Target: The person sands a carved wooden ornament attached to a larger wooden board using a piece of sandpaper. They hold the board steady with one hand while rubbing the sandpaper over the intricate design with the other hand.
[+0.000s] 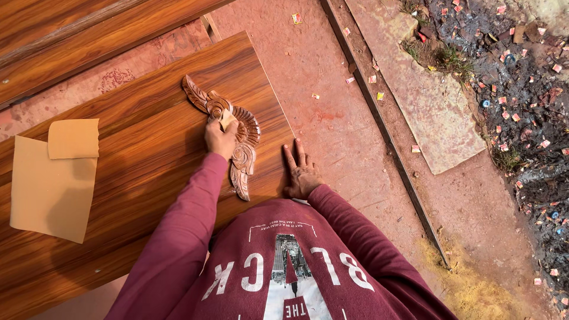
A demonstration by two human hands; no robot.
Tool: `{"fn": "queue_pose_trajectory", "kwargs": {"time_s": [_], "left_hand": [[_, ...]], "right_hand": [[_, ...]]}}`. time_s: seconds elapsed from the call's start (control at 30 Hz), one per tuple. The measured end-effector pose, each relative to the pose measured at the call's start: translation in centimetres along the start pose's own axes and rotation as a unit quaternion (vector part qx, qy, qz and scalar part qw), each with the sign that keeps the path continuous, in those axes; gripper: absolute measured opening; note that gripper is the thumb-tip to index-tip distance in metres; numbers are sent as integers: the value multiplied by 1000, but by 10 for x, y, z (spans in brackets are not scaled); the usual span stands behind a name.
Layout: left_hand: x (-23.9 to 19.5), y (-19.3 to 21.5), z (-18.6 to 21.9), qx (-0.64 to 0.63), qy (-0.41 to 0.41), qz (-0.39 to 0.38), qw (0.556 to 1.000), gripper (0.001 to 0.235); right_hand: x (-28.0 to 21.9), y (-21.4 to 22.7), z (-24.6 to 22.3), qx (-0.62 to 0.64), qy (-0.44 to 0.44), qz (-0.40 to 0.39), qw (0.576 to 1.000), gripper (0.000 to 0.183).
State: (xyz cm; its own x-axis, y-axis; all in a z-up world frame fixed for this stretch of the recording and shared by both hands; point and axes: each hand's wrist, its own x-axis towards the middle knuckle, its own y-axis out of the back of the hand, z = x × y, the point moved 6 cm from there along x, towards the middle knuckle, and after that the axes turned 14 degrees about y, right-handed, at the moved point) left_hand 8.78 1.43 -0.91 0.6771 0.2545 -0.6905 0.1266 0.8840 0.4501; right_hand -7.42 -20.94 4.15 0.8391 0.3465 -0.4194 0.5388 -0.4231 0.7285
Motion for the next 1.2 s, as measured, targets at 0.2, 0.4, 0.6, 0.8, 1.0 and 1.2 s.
{"fn": "queue_pose_trajectory", "kwargs": {"time_s": [0.2, 0.4, 0.6, 0.8, 1.0, 1.2], "left_hand": [[5, 28, 81, 330, -84, -23, 940, 48], [-9, 18, 104, 378, -217, -48, 899, 38], [-29, -20, 102, 528, -228, -142, 806, 39], [-31, -26, 115, 627, -295, -160, 703, 47], [-63, -21, 142, 663, -233, -185, 687, 48], [-75, -39, 121, 717, -257, -182, 623, 27]], "right_hand": [[0, 0, 0, -6, 6, 5, 1000, 137], [0, -2, 0, -8, -12, -12, 1000, 137], [2, 1, 0, 4, 5, -7, 1000, 138], [4, 0, 3, 8, -11, -17, 1000, 138], [3, 1, 2, 17, -22, -54, 998, 140], [4, 3, 0, 0, -9, -29, 1000, 137]]}}
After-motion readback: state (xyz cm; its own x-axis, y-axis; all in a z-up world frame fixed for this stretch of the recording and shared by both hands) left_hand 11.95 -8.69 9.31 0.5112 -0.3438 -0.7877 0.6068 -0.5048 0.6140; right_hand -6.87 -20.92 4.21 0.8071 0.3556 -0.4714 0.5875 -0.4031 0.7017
